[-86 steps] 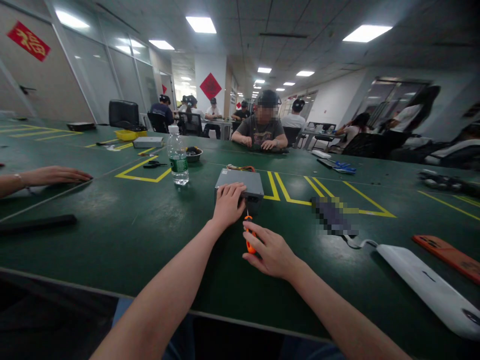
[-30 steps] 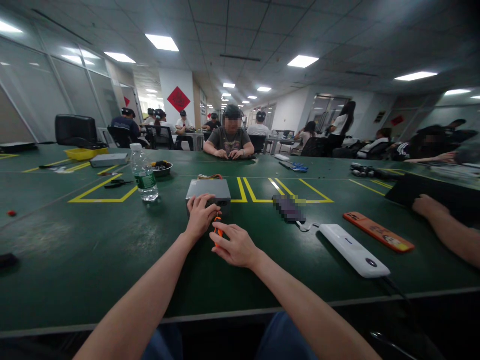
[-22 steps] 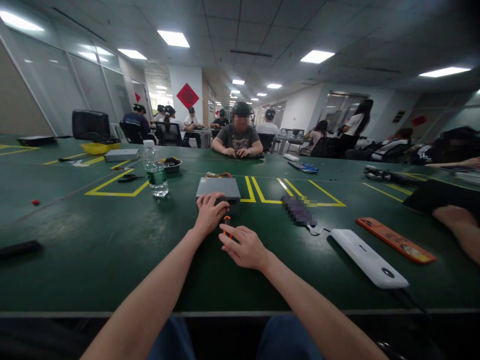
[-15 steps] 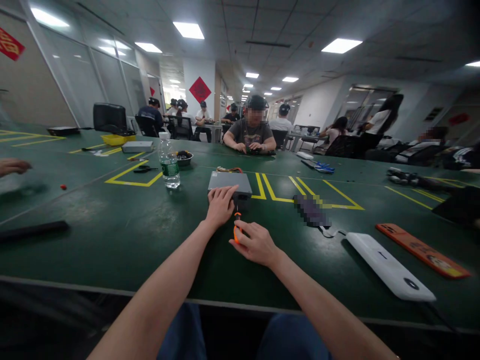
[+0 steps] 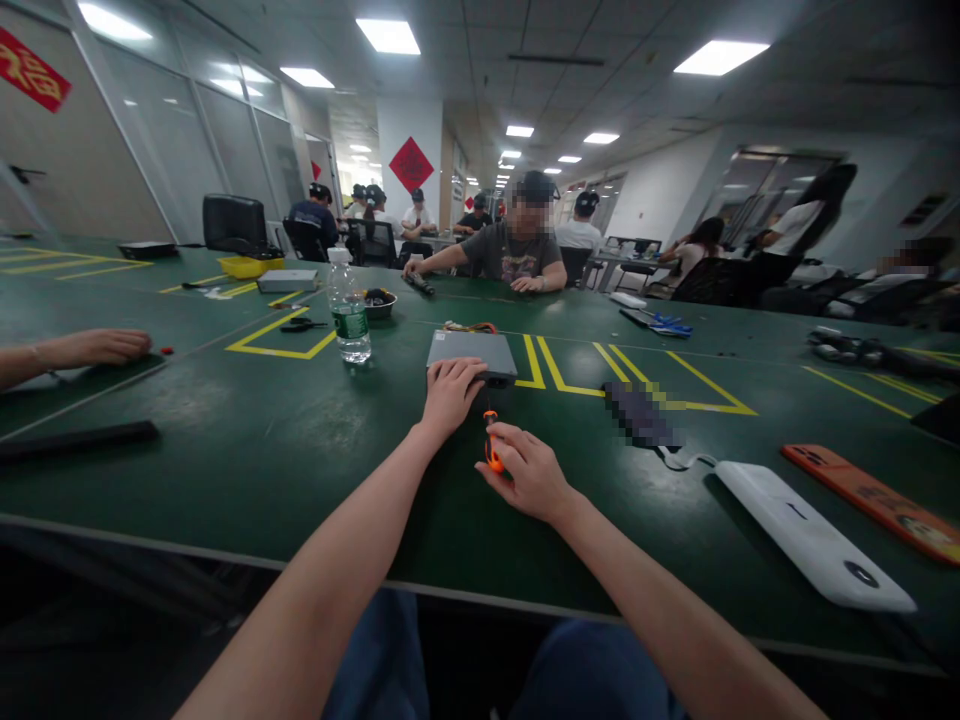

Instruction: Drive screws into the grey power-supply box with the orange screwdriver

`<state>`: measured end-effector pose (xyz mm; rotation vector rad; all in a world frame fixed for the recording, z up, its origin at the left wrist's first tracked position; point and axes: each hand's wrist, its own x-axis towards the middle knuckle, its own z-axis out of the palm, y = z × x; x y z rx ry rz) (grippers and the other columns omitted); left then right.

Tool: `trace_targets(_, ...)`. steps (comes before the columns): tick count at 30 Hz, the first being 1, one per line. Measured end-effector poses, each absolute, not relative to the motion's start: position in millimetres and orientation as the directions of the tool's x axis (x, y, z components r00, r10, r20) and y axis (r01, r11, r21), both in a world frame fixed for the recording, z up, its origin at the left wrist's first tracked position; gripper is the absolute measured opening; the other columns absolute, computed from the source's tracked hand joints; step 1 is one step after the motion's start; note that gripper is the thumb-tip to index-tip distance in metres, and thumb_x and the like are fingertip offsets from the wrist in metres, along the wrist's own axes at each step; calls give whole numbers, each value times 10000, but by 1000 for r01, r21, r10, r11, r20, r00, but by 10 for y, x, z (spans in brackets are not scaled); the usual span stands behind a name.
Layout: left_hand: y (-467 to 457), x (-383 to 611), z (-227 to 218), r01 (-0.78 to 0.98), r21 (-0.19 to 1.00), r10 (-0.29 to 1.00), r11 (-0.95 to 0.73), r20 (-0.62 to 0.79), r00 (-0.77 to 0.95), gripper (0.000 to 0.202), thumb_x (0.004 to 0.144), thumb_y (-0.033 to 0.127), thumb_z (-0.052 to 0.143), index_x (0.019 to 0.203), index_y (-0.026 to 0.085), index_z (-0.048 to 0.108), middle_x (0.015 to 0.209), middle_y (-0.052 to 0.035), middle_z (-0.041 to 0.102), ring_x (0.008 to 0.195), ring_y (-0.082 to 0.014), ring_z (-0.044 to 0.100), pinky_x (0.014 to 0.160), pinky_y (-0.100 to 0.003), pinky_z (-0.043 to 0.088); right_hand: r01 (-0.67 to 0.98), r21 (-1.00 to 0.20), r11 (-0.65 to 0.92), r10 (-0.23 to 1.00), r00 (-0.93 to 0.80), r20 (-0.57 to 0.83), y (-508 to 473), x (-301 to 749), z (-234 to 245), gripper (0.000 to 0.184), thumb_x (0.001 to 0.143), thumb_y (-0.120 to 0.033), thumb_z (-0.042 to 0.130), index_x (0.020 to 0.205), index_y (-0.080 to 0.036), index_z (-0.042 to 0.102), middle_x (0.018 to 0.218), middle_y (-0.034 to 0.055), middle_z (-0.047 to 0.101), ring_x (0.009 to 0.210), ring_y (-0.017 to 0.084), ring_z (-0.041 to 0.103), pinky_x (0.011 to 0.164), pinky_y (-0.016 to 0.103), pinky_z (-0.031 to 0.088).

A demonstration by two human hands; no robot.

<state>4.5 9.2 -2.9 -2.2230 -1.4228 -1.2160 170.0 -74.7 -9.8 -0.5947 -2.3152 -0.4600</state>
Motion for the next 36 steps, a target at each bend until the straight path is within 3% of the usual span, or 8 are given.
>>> trace_targets(4,108,-9,-19,836,229,651,-499,736,187,238,866,250,475,1083,304,556,1167,29,598,1098,-173,481,998,-373,235,509,178,842,269,-682,680,-780,1676,-82,190,877,-295,485,987,-150,542,1106,157,555,844,195,583,684,311,483)
trace_targets(11,98,-20,-25,837,229,635,-497,753,171,218,854,225,483,1048,292,557,1153,32,601,1097,-166,483,1036,-382,195,468,127,874,307,-737,601,-836,1668,-6,309,889,-263,416,1161,-133,488,1217,183,462,1093,239,496,837,349,468)
trace_targets(18,105,12,-44,845,233,635,-481,757,153,210,850,238,478,1040,292,548,1184,28,582,1154,-173,454,1064,-399,158,464,168,870,246,-702,668,-767,1638,-70,237,881,-322,458,1003,-127,518,1126,171,558,847,199,592,696,321,498)
trace_targets(22,87,11,-36,846,229,639,-482,752,161,214,854,234,460,1040,292,549,1197,23,576,1171,-176,444,1068,-406,155,475,119,872,309,-722,619,-794,1632,-39,308,885,-357,445,1099,-142,495,1168,162,527,927,212,575,745,332,494)
trace_targets(25,83,13,-34,844,234,642,-482,751,158,219,852,232,462,1046,290,544,1197,21,578,1166,-179,449,1063,-412,165,467,148,872,308,-757,576,-809,1632,-10,341,894,-323,423,1189,-157,463,1203,167,494,996,222,551,777,338,483)
trace_targets(31,101,21,-46,837,244,636,-489,756,152,204,849,233,473,1032,288,544,1177,26,591,1147,-177,464,1062,-411,171,489,160,858,255,-675,692,-764,1648,-80,222,875,-330,465,969,-137,523,1079,167,576,862,200,586,708,319,485)
trace_targets(36,101,30,-49,842,246,639,-481,756,144,208,843,224,474,1027,288,546,1178,23,589,1149,-184,461,1061,-414,169,499,167,850,296,-716,633,-797,1634,-48,302,883,-362,446,1089,-149,505,1141,159,538,907,206,576,745,329,485)
